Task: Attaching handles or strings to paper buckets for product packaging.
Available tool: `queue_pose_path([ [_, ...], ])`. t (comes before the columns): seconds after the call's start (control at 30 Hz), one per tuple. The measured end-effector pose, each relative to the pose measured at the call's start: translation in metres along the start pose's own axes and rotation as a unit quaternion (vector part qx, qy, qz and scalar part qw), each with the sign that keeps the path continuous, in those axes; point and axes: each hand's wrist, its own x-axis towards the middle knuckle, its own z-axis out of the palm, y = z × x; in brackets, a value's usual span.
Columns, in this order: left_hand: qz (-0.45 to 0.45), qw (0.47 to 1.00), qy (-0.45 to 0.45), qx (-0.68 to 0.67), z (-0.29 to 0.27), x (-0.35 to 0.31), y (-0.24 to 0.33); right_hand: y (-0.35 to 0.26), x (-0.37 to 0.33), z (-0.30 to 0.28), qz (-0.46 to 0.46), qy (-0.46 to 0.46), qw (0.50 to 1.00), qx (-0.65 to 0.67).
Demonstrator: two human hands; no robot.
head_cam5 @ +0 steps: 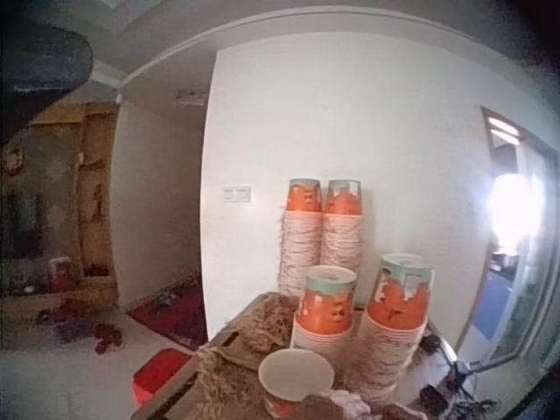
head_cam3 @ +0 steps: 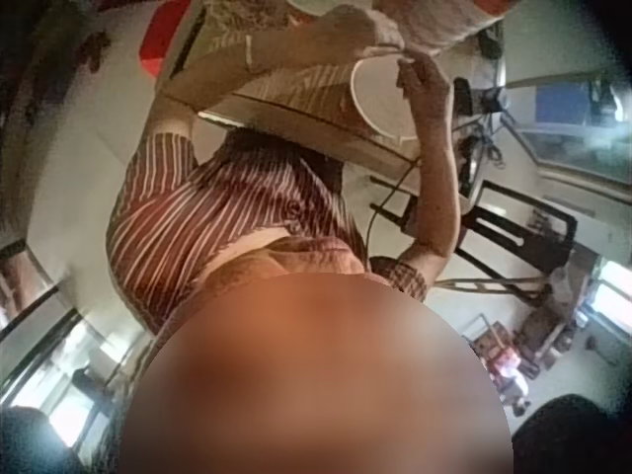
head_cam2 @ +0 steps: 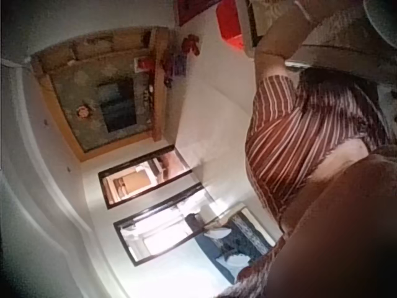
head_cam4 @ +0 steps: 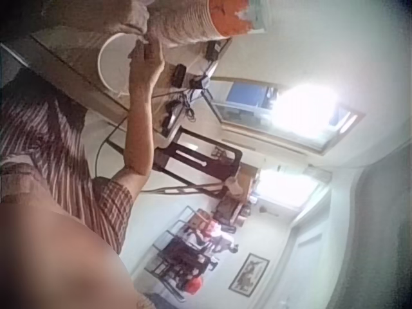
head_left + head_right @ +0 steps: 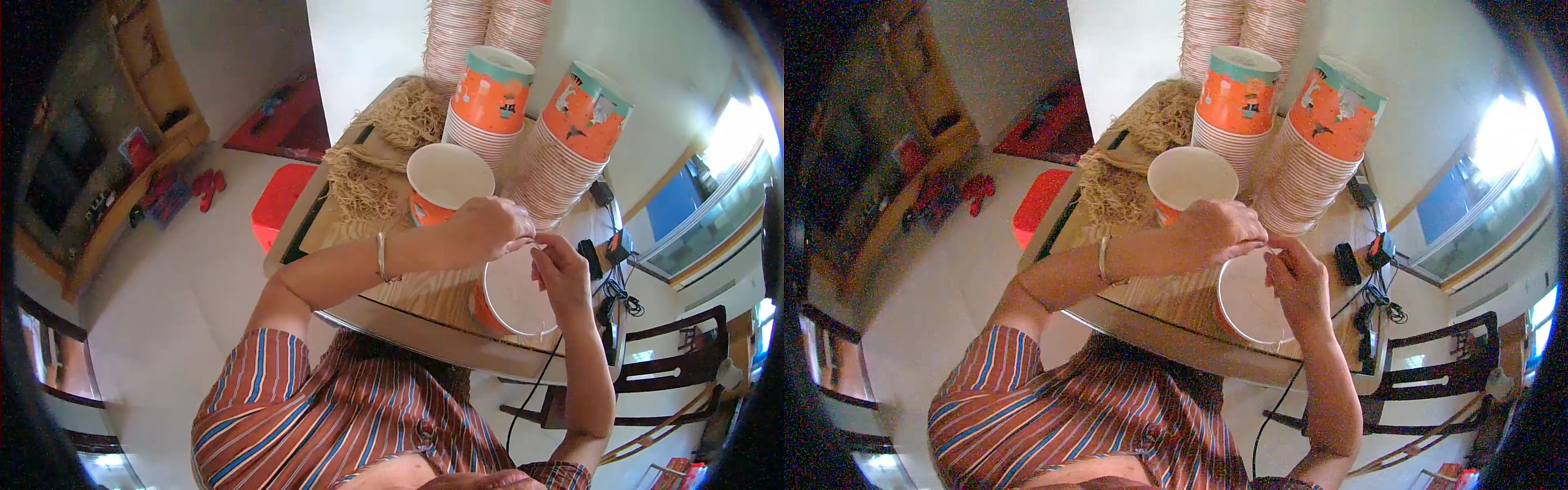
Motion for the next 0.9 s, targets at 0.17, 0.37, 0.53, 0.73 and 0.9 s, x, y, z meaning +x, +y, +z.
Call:
queue_pose_path([
  [0.17, -0.057, 0.983, -0.006, -0.174, -0.010, -0.006, -0.009, 0.017, -0.006, -0.014, -0.046, 0.038, 0.997, -0.057],
  [0.37, -0.061, 0.981, -0.032, -0.179, -0.013, -0.011, -0.011, 0.034, -0.014, -0.018, -0.094, 0.022, 0.978, -0.185],
  [0.53, -0.010, 0.993, -0.025, -0.119, 0.001, -0.007, -0.005, 0.002, -0.011, -0.002, -0.101, 0.050, 0.963, -0.243],
  [0.73, 0.035, 0.997, -0.046, -0.043, 0.009, -0.008, -0.003, 0.000, -0.007, 0.018, 0.075, -0.036, 0.979, 0.187],
  [0.9, 0.032, 0.998, -0.020, -0.044, 0.010, -0.012, -0.001, 0.013, -0.008, 0.013, 0.072, -0.003, 0.988, 0.137],
])
